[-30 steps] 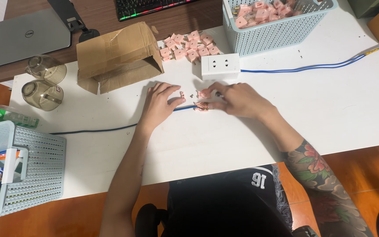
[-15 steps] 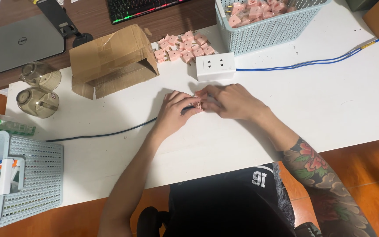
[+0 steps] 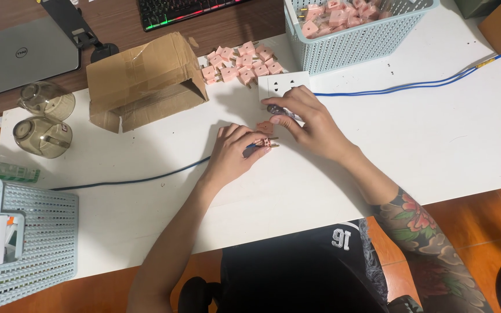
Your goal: Assembling an electrical plug by connecting wires to internal terminals using a screwdriver.
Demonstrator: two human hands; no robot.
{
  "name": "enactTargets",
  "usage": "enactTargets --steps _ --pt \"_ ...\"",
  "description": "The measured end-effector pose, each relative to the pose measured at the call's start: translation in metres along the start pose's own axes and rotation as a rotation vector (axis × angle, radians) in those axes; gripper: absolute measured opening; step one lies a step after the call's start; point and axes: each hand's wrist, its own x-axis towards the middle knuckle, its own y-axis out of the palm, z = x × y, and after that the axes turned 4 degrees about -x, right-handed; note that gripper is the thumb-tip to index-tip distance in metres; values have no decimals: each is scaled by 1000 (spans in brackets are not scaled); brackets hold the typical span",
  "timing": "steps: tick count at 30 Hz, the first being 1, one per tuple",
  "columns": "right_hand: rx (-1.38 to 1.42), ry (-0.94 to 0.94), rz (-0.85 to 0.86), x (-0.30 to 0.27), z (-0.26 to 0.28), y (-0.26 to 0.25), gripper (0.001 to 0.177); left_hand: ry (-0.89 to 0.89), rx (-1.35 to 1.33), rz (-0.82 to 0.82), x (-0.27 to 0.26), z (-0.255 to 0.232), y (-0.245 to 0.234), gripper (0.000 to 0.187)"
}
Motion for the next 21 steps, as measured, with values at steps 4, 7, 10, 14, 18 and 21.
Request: enactTargets --steps 4,7,10,14,18,21 --pt "148 75 -55 -2 -1 0 36 -61 -32 21 3 -9 -8 34" --pt "397 197 -45 -3 3 7 38 -111 -19 23 2 -15 -12 32" --pt "441 200 -31 -5 6 14 35 -137 -31 30 3 -18 -13 28" --pt "423 184 17 -8 4 19 34 -162 -29 34 4 -19 -10 30" --pt "415 163 43 -9 2 24 34 -173 -17 36 5 -21 -10 31" --pt "410 162 56 -11 1 26 35 -163 -4 35 4 -19 -7 32"
